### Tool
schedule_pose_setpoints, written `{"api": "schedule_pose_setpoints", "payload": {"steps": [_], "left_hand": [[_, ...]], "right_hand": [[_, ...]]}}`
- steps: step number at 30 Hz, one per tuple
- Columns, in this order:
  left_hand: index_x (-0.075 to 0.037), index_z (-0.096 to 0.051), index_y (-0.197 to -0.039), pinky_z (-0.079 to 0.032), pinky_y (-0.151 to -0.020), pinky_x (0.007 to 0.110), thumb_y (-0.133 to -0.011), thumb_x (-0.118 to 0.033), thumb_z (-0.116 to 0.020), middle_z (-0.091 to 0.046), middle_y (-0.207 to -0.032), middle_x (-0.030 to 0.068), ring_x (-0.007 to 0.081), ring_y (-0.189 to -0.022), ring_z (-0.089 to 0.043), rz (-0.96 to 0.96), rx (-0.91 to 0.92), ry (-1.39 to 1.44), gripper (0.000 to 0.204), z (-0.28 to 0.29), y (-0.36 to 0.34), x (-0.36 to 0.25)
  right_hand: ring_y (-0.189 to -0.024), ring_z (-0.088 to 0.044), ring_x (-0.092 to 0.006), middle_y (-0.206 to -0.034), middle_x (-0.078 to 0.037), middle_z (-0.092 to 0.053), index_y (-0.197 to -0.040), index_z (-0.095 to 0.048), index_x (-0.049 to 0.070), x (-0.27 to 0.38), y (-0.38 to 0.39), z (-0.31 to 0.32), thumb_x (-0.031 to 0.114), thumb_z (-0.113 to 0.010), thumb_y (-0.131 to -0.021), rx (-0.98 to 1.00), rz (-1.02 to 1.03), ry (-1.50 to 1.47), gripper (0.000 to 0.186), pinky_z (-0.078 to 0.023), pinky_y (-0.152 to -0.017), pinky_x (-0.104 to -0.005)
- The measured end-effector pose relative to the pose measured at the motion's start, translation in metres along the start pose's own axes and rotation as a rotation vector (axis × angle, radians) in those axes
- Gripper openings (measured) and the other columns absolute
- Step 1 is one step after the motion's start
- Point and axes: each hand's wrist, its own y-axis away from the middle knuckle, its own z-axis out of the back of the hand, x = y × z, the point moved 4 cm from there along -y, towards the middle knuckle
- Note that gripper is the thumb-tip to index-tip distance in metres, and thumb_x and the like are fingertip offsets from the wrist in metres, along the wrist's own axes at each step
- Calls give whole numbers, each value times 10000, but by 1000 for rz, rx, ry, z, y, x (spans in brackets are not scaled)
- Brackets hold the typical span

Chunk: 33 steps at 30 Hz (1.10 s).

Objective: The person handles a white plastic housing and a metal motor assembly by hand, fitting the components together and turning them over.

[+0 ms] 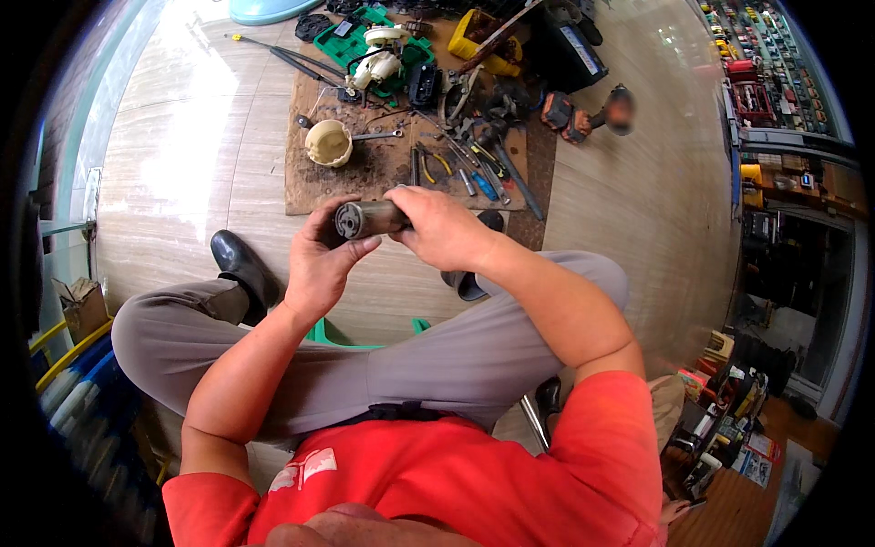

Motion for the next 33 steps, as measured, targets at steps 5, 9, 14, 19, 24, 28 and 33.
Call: {"api": "schedule_pose_setpoints", "payload": {"steps": [5,9,14,19,24,28,33], "left_hand": [[-19,-555,-1254,-499,-914,273,-769,67,-774,-617,-1133,43,123,-1036,-586,-82,15,-109,539,0,2,0],[-20,-560,-1241,-498,-917,273,-749,60,-792,-614,-1149,53,129,-1045,-589,-188,26,-282,550,1,4,-3],[-19,-568,-1233,-495,-917,271,-741,48,-804,-611,-1145,48,128,-1049,-588,-174,20,-272,550,1,3,-4],[-20,-575,-1231,-491,-919,268,-742,40,-806,-609,-1143,46,127,-1051,-587,-190,13,-308,545,1,4,-6],[-17,-576,-1238,-489,-925,270,-748,33,-805,-606,-1147,46,129,-1056,-585,-189,18,-326,543,1,4,-6],[-16,-566,-1265,-491,-922,269,-762,33,-793,-608,-1144,43,126,-1053,-585,-148,16,-272,554,1,4,-5],[-13,-550,-1299,-494,-924,272,-799,29,-764,-617,-1153,45,122,-1044,-586,-37,19,-107,546,0,2,-3]], "right_hand": [[-1002,-589,-413,-1039,-189,-612,-1120,-523,32,-3,0,-3,59,-711,-792,-6,10,9,379,-488,-819,-462],[-1004,-591,-408,-1044,-180,-610,-1121,-519,37,-2,-1,-7,40,-709,-786,16,7,-19,385,-491,-818,-459],[-1002,-591,-406,-1047,-177,-606,-1119,-520,38,-3,-3,-9,30,-707,-784,25,5,-19,384,-492,-818,-456],[-999,-591,-407,-1041,-180,-607,-1116,-523,38,0,-3,-8,32,-708,-786,24,4,-11,379,-492,-815,-455],[-995,-594,-408,-1031,-183,-609,-1100,-531,36,1,-3,-7,40,-713,-790,25,5,-27,359,-494,-813,-453],[-979,-607,-412,-1018,-192,-623,-1086,-540,32,0,-3,-9,61,-729,-786,18,-1,-36,356,-499,-799,-456],[-951,-634,-384,-995,-185,-654,-1082,-562,33,-6,-2,-13,124,-740,-801,74,-92,-79,345,-509,-797,-436]]}}
